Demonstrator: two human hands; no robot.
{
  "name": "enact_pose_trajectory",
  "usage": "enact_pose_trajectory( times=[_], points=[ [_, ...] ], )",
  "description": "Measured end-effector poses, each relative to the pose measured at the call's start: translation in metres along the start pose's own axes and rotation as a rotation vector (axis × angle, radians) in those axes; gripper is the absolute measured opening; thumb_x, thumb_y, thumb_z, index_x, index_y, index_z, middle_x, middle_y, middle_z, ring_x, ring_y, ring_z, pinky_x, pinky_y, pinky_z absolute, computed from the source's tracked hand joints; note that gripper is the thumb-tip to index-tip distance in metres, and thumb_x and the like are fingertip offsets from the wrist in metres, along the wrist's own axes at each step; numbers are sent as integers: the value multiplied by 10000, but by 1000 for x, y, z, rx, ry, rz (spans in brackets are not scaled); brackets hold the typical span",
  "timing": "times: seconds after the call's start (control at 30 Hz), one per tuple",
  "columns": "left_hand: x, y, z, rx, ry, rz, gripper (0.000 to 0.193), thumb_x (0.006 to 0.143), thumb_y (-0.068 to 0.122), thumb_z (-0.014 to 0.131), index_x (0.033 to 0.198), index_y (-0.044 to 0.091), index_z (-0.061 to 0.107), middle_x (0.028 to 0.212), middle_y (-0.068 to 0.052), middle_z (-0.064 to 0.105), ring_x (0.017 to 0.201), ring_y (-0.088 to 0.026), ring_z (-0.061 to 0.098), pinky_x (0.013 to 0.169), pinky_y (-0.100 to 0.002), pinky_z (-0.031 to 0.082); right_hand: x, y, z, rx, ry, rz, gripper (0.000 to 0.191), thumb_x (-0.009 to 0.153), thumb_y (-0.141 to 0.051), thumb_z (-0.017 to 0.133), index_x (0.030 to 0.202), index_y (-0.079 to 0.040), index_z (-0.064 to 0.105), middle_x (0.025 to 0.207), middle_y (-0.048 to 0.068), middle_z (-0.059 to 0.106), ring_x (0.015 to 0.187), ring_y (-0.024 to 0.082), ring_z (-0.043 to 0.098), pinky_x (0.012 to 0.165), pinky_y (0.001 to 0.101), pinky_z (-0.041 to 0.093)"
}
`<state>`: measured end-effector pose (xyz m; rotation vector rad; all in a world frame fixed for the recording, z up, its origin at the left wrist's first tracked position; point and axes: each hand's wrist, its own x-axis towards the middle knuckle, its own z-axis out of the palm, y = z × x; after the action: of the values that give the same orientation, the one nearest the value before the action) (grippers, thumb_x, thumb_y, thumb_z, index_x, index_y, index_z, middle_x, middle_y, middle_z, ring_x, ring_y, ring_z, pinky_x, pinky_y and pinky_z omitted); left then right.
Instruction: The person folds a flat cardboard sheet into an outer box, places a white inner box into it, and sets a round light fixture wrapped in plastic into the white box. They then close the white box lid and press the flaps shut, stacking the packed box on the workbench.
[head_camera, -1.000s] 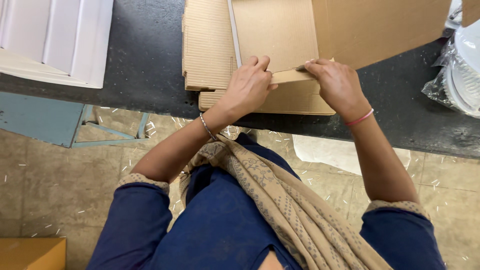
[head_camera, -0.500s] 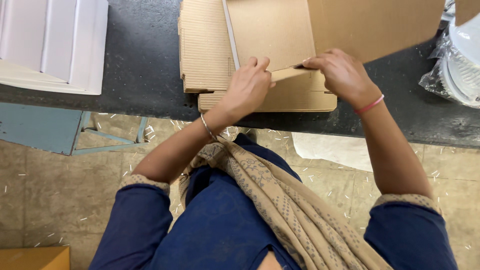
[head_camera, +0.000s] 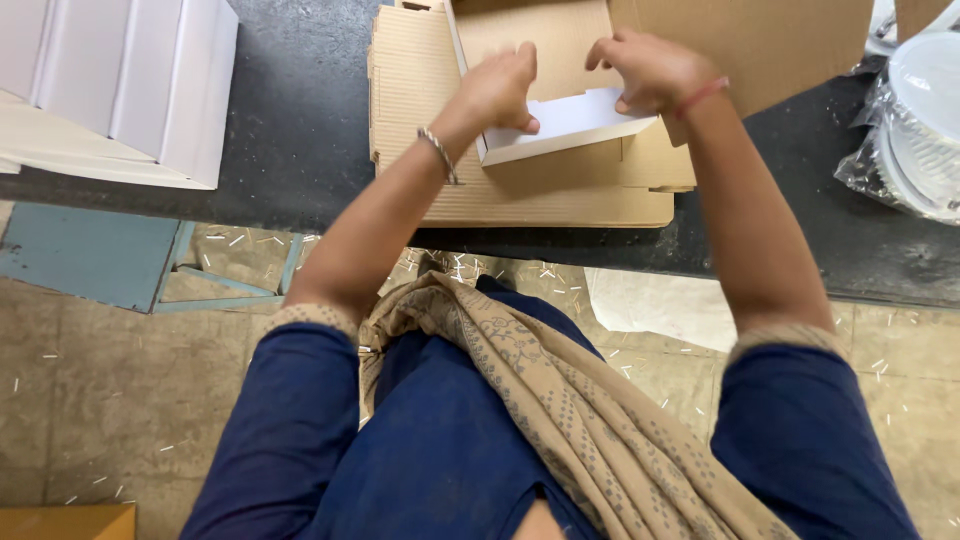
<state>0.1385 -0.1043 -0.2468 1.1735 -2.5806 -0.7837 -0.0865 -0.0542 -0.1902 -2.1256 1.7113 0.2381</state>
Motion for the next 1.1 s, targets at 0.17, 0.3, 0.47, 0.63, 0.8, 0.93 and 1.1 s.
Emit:
enact_pose_trajectory(
  times=[0.17, 0.3, 0.47, 0.63, 0.8, 0.93, 1.1],
  points=[
    [-50, 19, 49, 63, 297, 207, 236, 851, 163, 732, 1016, 20, 642, 1081, -166, 608, 991, -375, 607, 778, -475, 539, -43, -9, 34, 130, 308, -339, 339, 872, -19, 729, 1200, -76, 663, 1206, 139, 640, 1113, 352, 640, 920, 407, 550],
    [-72, 20, 70, 29, 281, 180, 204, 953, 238, 699, 956, 40, 653, 1023, -129, 619, 980, -348, 620, 782, -481, 538, -53, -20, 58, 98, 325, -295, 271, 888, -152, 771, 1123, -54, 679, 1080, 135, 663, 983, 351, 643, 824, 459, 524],
    [-79, 19, 77, 65, 388, 144, 232, 951, 263, 669, 912, 36, 643, 978, -140, 622, 927, -333, 623, 693, -479, 527, -51, -22, 80, 88, 427, -284, 142, 926, -135, 730, 1056, -88, 697, 1049, 100, 671, 990, 350, 645, 815, 474, 519],
    [-76, 20, 79, 135, 405, 112, 261, 1000, 293, 619, 941, 38, 623, 916, -139, 648, 878, -333, 656, 682, -473, 529, -38, -16, 91, 46, 494, -323, 122, 945, -208, 738, 974, -102, 683, 960, 72, 674, 935, 312, 655, 806, 475, 508],
    [-78, 26, 75, 165, 315, 61, 223, 1027, 261, 564, 973, 52, 620, 904, -162, 692, 807, -365, 681, 661, -515, 524, -27, -10, 95, 57, 418, -290, 160, 962, -285, 740, 951, -132, 693, 939, 74, 675, 941, 306, 646, 830, 444, 498],
    [-87, 57, 78, -1, 226, 46, 335, 1023, 288, 591, 1251, 45, 561, 1046, -203, 698, 885, -426, 673, 725, -548, 515, -48, 0, 104, 28, 744, -233, 377, 874, -303, 812, 1123, -72, 648, 1158, 132, 585, 1147, 341, 548, 971, 462, 450],
    [-94, 81, 70, -111, 158, 200, 866, 949, 461, 711, 1547, -1, 288, 1137, -271, 665, 977, -455, 656, 825, -522, 499, -85, 57, 102, 22, 1031, 110, 416, 947, -181, 769, 1318, -83, 606, 1330, 129, 584, 1253, 356, 522, 1092, 465, 416]
  ],
)
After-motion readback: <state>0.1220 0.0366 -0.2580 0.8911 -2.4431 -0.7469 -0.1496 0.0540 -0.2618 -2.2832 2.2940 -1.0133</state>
